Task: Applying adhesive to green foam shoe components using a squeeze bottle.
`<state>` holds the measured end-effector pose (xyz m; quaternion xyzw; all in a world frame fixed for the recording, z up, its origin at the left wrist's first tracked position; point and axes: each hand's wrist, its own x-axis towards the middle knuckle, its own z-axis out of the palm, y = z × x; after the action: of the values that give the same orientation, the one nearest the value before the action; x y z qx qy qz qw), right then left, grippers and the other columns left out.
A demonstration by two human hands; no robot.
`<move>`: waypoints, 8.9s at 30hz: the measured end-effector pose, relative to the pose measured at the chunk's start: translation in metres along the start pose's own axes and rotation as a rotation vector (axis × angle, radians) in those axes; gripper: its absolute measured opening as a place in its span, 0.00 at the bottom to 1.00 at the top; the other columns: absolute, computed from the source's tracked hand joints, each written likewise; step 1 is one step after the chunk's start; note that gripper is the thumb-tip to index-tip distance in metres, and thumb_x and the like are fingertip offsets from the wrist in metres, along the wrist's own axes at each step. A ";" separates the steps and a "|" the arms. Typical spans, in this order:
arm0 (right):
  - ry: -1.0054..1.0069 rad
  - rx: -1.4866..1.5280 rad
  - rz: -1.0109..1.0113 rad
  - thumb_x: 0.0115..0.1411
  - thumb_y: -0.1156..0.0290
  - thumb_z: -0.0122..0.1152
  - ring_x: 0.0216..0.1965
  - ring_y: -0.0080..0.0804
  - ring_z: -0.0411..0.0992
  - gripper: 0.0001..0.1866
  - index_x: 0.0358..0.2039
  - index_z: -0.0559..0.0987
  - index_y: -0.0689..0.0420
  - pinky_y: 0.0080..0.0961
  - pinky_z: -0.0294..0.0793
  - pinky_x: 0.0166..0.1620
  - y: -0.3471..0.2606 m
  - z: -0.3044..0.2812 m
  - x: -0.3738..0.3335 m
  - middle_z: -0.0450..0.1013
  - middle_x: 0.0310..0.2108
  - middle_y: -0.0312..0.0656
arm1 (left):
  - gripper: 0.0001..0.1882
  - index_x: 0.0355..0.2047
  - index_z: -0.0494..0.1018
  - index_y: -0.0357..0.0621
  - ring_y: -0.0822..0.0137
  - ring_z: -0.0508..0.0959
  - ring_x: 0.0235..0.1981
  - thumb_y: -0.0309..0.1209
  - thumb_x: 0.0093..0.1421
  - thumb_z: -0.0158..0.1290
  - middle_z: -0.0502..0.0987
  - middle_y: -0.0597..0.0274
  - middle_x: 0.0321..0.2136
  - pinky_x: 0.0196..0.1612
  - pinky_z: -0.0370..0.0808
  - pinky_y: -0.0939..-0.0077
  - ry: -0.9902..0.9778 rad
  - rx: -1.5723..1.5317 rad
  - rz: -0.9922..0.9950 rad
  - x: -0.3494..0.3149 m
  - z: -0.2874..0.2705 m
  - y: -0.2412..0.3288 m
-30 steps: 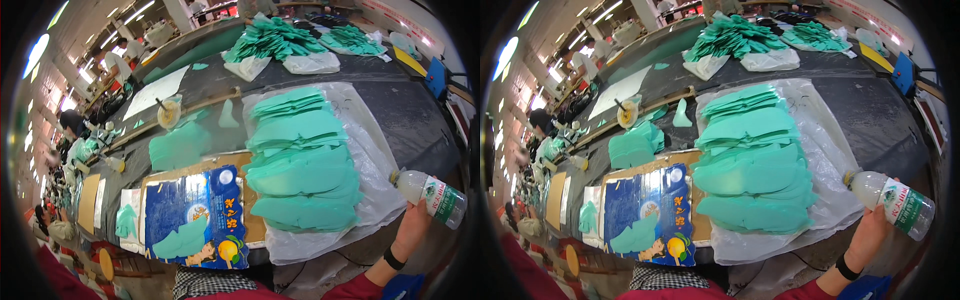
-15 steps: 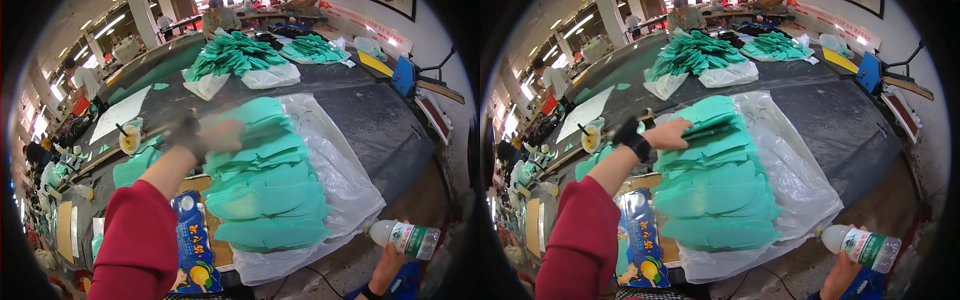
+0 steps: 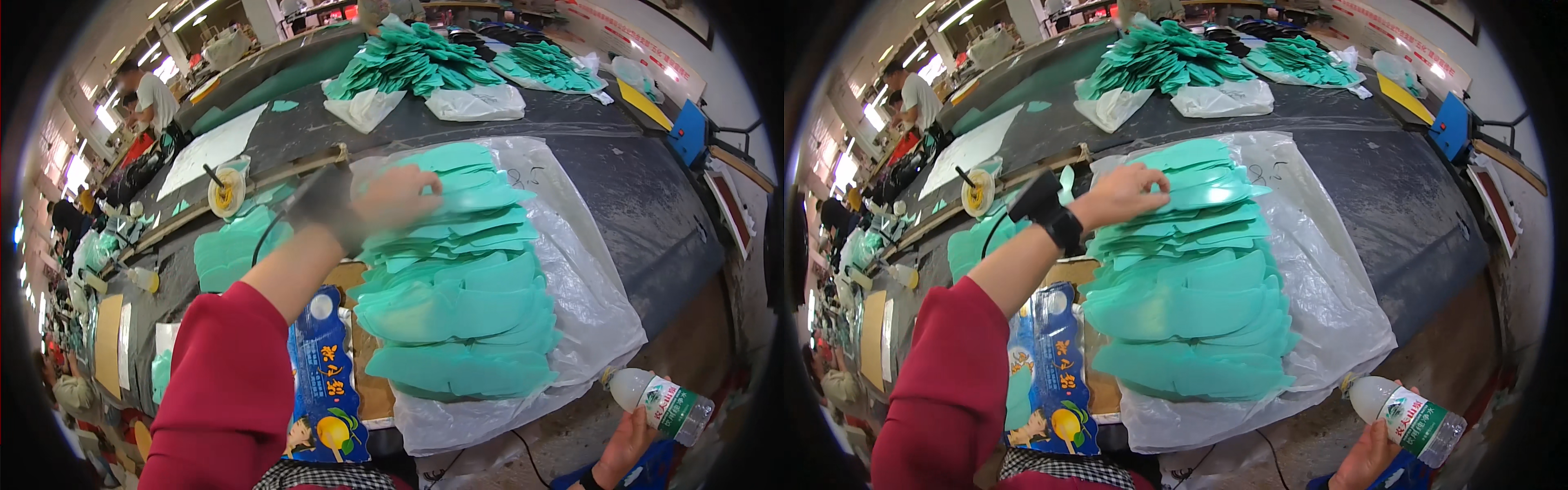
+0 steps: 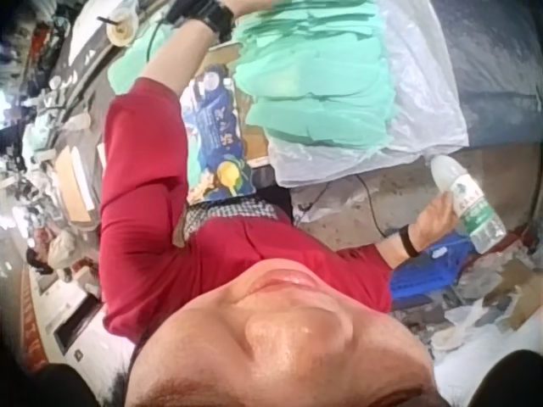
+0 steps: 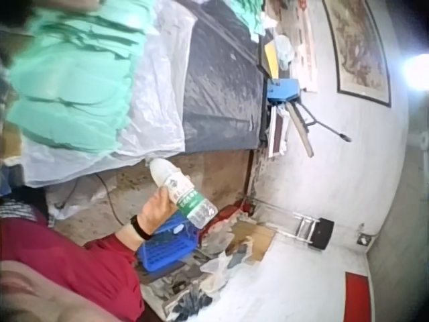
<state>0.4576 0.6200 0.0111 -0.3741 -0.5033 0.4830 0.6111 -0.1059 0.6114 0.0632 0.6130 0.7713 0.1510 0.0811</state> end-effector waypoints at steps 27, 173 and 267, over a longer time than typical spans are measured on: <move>-0.557 -0.499 -0.003 0.60 0.68 0.74 0.49 0.32 0.77 0.27 0.58 0.74 0.60 0.31 0.75 0.55 0.066 0.269 0.215 0.79 0.49 0.41 | 0.52 0.79 0.42 0.46 0.59 0.41 0.79 0.67 0.70 0.43 0.44 0.55 0.80 0.78 0.34 0.58 0.472 -1.551 -0.473 -0.063 0.013 -0.018; -0.948 -0.196 0.031 0.60 0.69 0.77 0.44 0.27 0.81 0.24 0.54 0.80 0.63 0.28 0.81 0.48 -0.015 0.403 -0.302 0.82 0.48 0.41 | 0.15 0.45 0.83 0.45 0.51 0.72 0.50 0.29 0.56 0.64 0.76 0.55 0.46 0.56 0.69 0.57 0.433 0.003 -0.550 -0.599 -0.022 -0.075; -1.051 -0.091 -0.066 0.62 0.76 0.72 0.40 0.24 0.82 0.15 0.49 0.84 0.61 0.25 0.82 0.44 0.001 0.463 -0.357 0.85 0.42 0.42 | 0.19 0.41 0.85 0.47 0.53 0.74 0.48 0.16 0.50 0.55 0.82 0.65 0.40 0.65 0.65 0.53 0.254 -0.111 -0.375 -0.669 -0.025 -0.070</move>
<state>-0.0047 0.2615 0.0185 -0.0916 -0.7738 0.5636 0.2742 -0.0202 -0.0550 0.0233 0.4294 0.8663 0.2513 0.0438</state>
